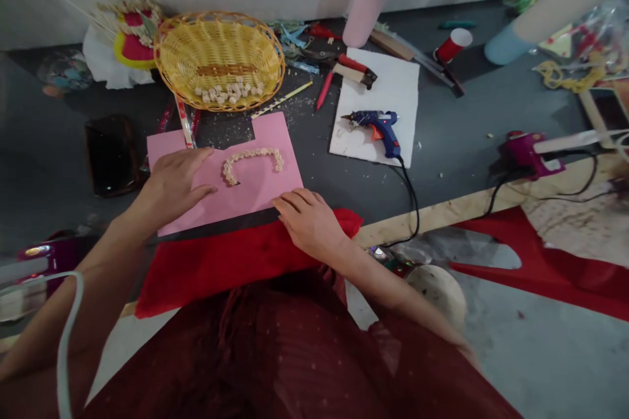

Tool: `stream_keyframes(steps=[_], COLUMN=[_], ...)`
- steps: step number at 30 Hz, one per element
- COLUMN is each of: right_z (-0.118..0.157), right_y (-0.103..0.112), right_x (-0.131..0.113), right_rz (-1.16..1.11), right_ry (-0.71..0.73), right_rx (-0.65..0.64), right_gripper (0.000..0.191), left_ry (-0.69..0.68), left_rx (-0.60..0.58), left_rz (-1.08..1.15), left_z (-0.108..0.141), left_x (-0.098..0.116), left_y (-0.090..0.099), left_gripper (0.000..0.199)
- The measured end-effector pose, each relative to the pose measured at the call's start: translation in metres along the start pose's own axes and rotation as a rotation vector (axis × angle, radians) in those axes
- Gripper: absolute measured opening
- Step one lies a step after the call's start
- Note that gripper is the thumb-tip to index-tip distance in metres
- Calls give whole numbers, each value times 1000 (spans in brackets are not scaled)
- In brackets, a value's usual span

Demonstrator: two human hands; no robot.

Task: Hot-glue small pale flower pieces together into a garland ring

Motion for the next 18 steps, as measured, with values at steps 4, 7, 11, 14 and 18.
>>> stream_keyframes(steps=[4,7,11,14,18], right_z=[3,5,7,2,-18], right_y=[0,0,0,6,12], right_x=[6,10,15,30,69], right_rz=[25,24,-12,-101,-117], right_ry=[15,41,94,78,-105], right_rx=[-17,-33,-58,10,154], right_gripper=[28,29,30,26,25], left_ry=[-25,-4,-7,-12,12], left_rx=[-62,-88,-81,-57,4], left_rz=[-2,-10,-42,-44,4], left_z=[0,2,6,6,-7], left_x=[1,-1,0,3,14], left_y=[-7,-11,-11,-8,-4], left_gripper=[71,73,69,65,64])
Point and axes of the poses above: each hand's wrist, its own z-axis away from the middle knuckle, its own y-axis out of the back of the hand, x = y × z, the point moved 6 cm from there along -z, towards the middle knuckle, and after that the axes turned 6 degrees about y, right-handed, at the moved point
